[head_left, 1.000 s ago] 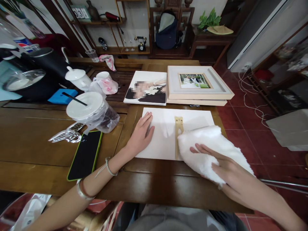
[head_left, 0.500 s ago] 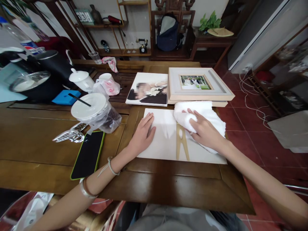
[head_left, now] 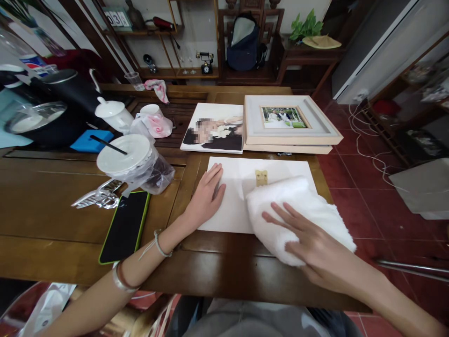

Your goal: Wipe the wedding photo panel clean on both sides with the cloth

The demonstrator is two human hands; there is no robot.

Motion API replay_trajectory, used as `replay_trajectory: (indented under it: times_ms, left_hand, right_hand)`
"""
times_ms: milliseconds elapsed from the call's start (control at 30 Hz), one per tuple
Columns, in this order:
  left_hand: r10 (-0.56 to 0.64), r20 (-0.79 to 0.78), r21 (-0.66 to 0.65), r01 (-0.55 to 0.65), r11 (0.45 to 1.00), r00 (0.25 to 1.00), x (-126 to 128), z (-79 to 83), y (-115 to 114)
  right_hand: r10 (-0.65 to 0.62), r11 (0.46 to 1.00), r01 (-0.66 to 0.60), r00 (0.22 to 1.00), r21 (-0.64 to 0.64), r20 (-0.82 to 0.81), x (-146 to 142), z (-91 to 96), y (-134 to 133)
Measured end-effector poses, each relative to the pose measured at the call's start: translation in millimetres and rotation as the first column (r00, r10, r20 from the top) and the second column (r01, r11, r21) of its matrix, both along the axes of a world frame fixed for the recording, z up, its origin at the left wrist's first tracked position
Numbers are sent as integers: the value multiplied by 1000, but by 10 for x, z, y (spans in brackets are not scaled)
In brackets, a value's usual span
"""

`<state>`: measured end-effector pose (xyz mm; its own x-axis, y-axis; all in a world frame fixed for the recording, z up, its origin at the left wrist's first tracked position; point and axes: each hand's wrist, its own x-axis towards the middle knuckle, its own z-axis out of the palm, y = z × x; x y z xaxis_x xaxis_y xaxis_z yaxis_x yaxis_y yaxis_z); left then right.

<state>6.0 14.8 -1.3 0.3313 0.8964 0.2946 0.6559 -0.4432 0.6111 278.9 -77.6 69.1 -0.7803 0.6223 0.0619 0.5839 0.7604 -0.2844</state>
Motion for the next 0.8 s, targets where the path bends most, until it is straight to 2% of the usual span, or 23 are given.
replay_trajectory:
  times_ms: [133, 300, 433, 600, 700, 800]
  left_hand:
    - [2, -19, -11, -2, 1000, 1000, -2, 5, -3]
    - [14, -25, -26, -14, 1000, 1000, 7, 12, -5]
    - [9, -10, -31, -10, 999, 1000, 8, 10, -6]
    - [10, -10, -24, -10, 1000, 1000, 3, 7, -2]
    - [9, -14, -25, -10, 1000, 1000, 4, 11, -1]
    - [9, -20, -29, -10, 1000, 1000, 6, 15, -1]
  right_hand:
    - [-3, 997, 4, 1000, -81, 3, 287, 40, -35]
    - [-279, 955, 275, 960, -115, -16, 486, -41, 286]
    - [-359, 929, 347, 929, -130, -83, 326, -59, 684]
    - [-371, 928, 364, 920, -75, -127, -19, -61, 1078]
    - [-376, 927, 376, 921, -16, -99, -159, -64, 1168]
    - [-320, 946, 322, 946, 29, -51, -214, -76, 1108]
